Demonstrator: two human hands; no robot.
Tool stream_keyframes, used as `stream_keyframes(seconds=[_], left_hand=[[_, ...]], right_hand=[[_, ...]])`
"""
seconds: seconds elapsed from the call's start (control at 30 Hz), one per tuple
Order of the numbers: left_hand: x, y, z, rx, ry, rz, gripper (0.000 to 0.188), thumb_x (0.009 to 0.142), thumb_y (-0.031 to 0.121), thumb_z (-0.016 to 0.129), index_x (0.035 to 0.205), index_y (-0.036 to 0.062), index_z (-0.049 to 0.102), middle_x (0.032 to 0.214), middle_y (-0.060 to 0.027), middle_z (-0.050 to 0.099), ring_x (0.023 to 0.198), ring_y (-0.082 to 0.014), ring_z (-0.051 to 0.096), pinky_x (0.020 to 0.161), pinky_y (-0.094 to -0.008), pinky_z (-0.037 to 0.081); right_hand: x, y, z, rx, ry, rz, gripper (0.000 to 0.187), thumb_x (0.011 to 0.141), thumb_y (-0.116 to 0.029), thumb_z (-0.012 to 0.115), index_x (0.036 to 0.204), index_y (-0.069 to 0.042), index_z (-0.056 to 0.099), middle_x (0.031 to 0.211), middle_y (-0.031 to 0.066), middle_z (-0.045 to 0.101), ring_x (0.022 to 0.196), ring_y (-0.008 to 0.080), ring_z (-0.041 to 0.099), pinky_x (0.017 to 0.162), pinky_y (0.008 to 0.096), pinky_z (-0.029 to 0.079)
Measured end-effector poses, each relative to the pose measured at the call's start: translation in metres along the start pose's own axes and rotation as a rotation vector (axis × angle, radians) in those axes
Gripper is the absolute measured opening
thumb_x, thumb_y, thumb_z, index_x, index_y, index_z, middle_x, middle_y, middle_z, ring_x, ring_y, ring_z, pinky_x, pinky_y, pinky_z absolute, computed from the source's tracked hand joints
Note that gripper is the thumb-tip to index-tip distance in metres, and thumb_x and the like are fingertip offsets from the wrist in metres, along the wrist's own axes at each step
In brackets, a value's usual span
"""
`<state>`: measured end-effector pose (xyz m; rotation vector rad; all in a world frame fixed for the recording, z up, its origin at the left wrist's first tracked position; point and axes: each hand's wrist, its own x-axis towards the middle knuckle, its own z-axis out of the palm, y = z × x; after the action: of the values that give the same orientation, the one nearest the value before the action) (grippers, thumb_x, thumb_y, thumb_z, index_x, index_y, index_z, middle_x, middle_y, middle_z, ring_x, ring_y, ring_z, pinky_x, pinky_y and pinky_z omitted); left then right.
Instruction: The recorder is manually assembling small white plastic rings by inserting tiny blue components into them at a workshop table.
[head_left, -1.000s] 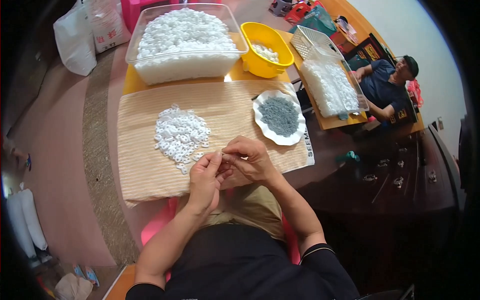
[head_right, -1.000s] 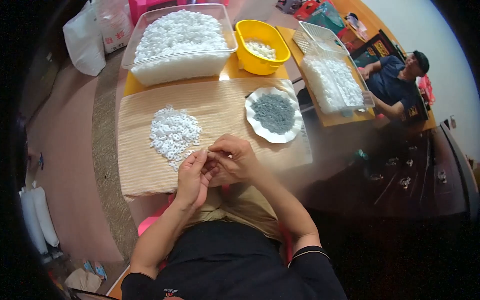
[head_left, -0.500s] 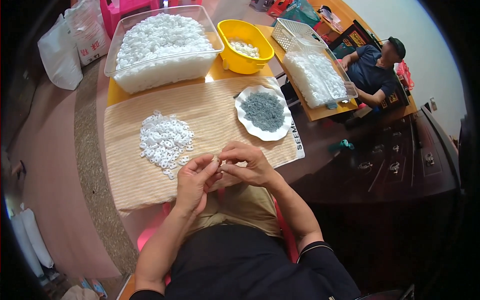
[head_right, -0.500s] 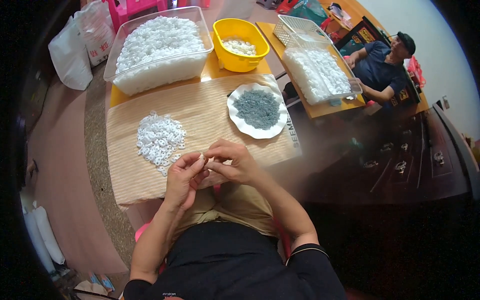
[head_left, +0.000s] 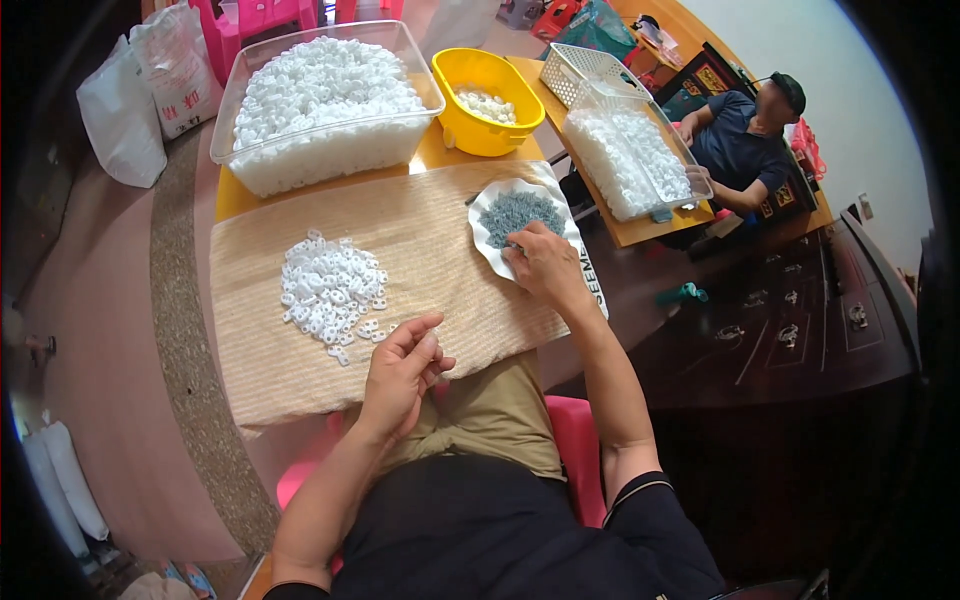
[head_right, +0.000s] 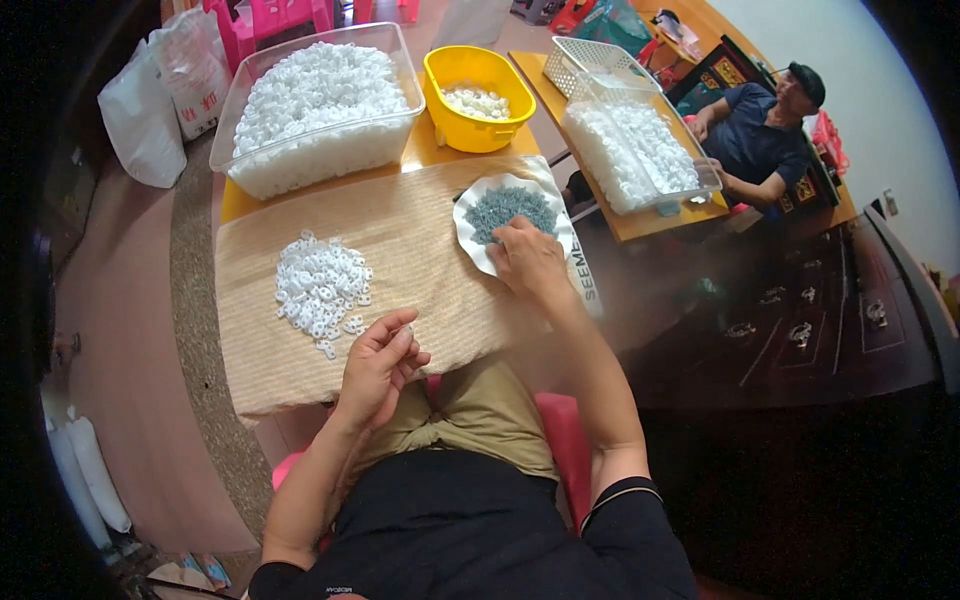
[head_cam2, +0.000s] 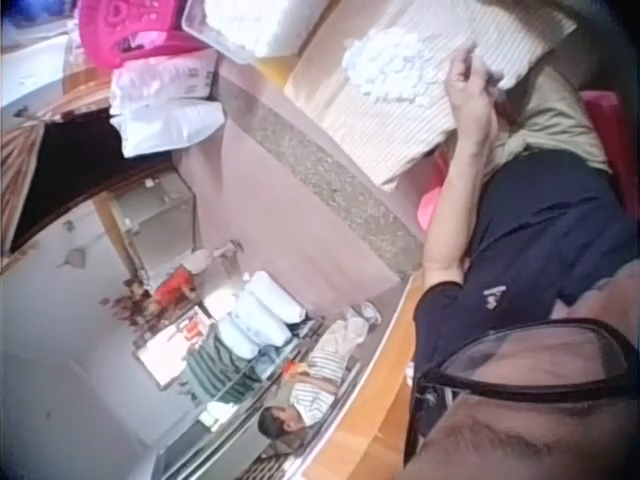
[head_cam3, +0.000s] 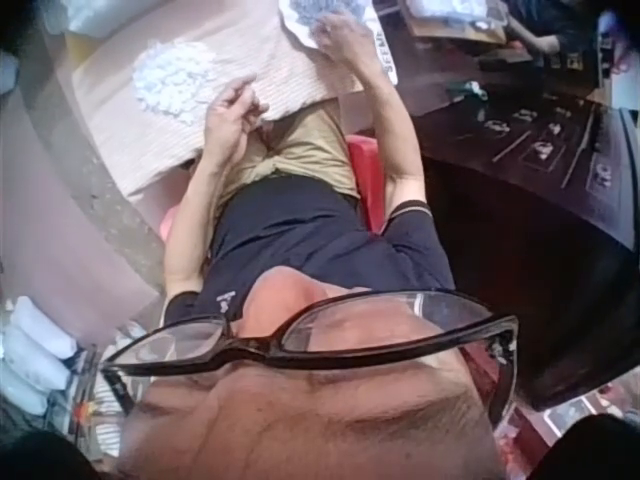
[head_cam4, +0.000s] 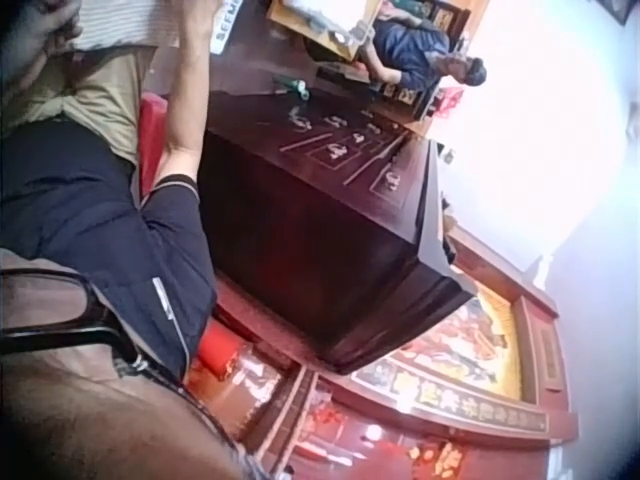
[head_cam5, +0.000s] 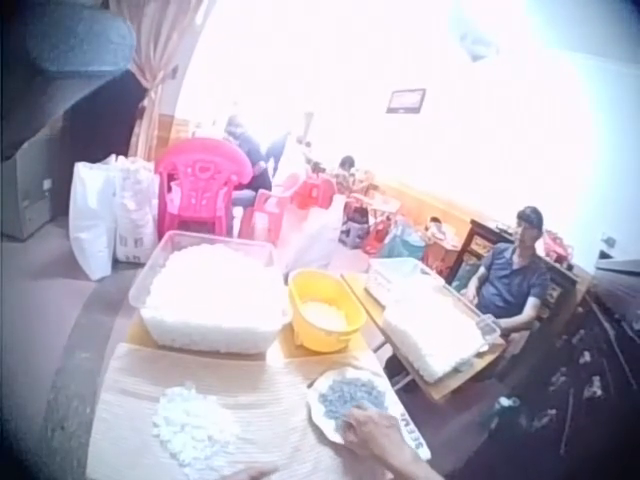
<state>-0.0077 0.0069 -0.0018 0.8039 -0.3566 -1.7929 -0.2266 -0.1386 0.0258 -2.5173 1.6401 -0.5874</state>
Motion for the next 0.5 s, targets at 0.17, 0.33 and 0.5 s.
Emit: stream_keyframes(seconds=[0.17,0.33,0.5], left_hand=[[0.0013,-0.0009,-0.0013,0.012,-0.013,0.028,0.021,0.093,0.011,0.057,0.113,0.0034,0.054,0.083,-0.0015,0.058,0.076,-0.0109,0.059,0.073,-0.0248,0.053],[0.001,0.0011,0.0002,0.022,0.01,0.021,0.021,0.093,0.011,0.058,0.112,0.0029,0.054,0.083,-0.0023,0.058,0.076,-0.0117,0.06,0.072,-0.0247,0.053],[0.0009,0.0013,0.0002,0.003,0.044,0.024,0.021,0.093,0.01,0.058,0.111,0.0021,0.054,0.083,-0.0031,0.058,0.076,-0.0123,0.06,0.073,-0.0252,0.054]], right_hand=[[0.0059,-0.0001,0.0059,-0.098,-0.069,0.021,0.014,0.083,-0.016,0.062,0.09,-0.006,0.068,0.088,0.0109,0.063,0.08,0.0324,0.063,0.072,0.0402,0.05],[0.0068,0.0029,0.0104,-0.113,-0.054,0.016,0.011,0.083,-0.015,0.062,0.086,-0.005,0.067,0.087,0.0114,0.063,0.078,0.0326,0.063,0.071,0.0403,0.05],[0.0042,0.0026,0.0103,-0.039,0.05,-0.001,0.009,0.083,-0.012,0.061,0.084,-0.004,0.063,0.085,0.0124,0.062,0.076,0.033,0.062,0.069,0.0395,0.05]])
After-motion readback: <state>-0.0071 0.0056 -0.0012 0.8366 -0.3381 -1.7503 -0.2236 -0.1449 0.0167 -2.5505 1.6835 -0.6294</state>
